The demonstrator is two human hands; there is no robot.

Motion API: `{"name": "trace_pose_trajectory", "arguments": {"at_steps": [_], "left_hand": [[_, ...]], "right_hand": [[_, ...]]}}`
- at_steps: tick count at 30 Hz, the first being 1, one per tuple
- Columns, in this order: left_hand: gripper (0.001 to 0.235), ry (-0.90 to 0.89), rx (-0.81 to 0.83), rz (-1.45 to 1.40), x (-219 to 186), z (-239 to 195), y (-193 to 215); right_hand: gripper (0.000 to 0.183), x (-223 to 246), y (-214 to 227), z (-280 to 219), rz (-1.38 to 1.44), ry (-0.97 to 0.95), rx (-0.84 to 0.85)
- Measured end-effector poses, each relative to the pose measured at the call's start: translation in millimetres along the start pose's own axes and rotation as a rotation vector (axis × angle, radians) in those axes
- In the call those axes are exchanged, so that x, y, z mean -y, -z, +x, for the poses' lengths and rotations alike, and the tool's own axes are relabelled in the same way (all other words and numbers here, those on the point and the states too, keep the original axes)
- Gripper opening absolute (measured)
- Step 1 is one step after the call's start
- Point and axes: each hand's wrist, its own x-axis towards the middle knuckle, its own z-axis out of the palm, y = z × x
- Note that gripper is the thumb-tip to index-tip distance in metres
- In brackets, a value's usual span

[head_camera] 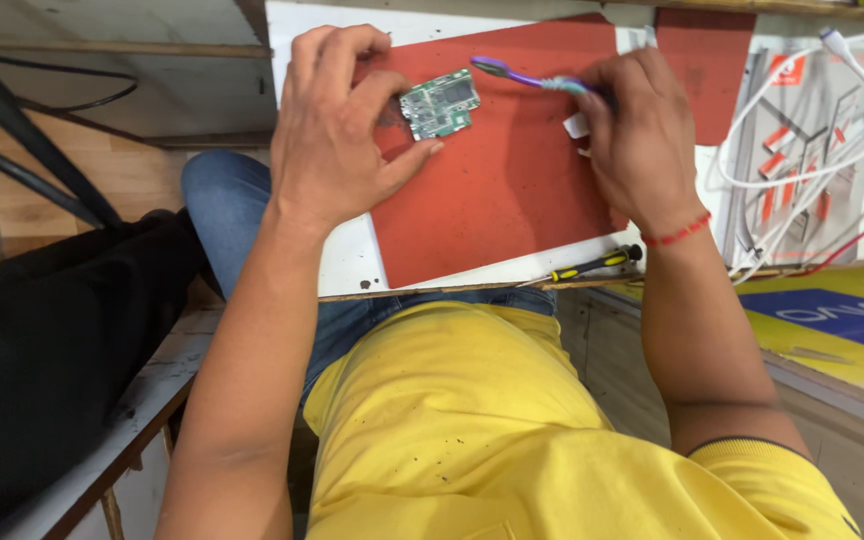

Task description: The person uses a hot air gun to heat a small circuit board placed on a red mat, then switches to a toothbrush to scrub the board's surface. The work occurs at a cluttered electronics repair bench with tools and disassembled devices visible.

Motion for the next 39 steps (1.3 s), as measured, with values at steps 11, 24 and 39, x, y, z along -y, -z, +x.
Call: {"name": "trace_pose_trajectory", "arguments": {"at_steps": [11,24,39], "left_hand": [[0.048,-0.019,0.005,-0.019,-2.4,3.1,4.7],[0.046,-0.004,-0.008,-0.024,-1.0,0.1,1.9],[0.04,0.083,-0.043,-0.014,-3.2,5.6,4.4]], "right_hand": [[0.028,13.8,3.0,-15.9,0.775,-0.315,0.185],[0.04,32.8,-10.6,-15.0,1.03,-0.56,0.346],[0.063,44.4,-22.3,-26.7,0.071,0.148,0.177]]}}
